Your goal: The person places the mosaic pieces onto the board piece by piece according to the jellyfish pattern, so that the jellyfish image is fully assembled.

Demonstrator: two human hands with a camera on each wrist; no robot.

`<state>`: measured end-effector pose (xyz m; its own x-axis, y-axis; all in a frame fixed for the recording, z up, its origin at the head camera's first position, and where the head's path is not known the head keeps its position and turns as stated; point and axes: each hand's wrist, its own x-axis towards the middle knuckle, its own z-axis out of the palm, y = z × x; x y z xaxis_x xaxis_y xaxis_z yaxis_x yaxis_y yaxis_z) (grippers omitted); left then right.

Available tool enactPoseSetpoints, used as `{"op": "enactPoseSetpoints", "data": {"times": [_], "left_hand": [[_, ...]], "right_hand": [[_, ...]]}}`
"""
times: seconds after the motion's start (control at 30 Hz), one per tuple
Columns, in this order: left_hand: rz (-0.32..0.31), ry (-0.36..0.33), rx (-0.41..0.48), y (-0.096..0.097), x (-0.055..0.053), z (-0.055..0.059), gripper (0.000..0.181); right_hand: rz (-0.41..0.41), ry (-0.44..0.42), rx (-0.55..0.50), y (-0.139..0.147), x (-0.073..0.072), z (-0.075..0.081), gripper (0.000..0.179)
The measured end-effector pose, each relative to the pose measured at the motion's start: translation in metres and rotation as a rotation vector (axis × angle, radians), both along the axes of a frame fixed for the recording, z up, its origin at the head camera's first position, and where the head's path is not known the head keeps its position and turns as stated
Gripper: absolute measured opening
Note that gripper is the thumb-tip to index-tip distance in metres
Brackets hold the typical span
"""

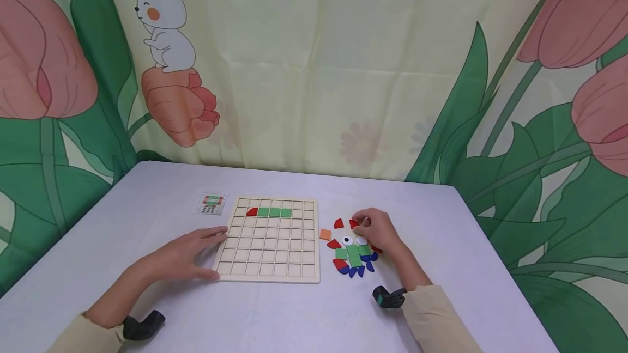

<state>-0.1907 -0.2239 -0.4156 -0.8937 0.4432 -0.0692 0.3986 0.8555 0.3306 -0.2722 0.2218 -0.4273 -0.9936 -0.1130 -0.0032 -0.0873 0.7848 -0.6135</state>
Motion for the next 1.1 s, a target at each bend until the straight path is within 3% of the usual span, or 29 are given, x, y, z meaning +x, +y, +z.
{"op": "enactPoseSetpoints", "data": {"times": [0.37, 0.83, 1.1], "left_hand": [[0.003, -0.003, 0.001, 0.0, -0.001, -0.001, 0.091], [0.013, -0.004, 0.0, 0.001, 0.0, -0.002, 0.09], [0.014, 0.0, 0.0, 0.001, 0.0, -0.002, 0.091]], "right_hand": [[0.056, 0.046, -0.025, -0.009, 0.001, -0.002, 0.024], [0.053, 0.026, -0.053, -0.035, -0.006, 0.001, 0.023], [0.134, 0.08, -0.061, -0.059, -0.01, 0.002, 0.02]]}}
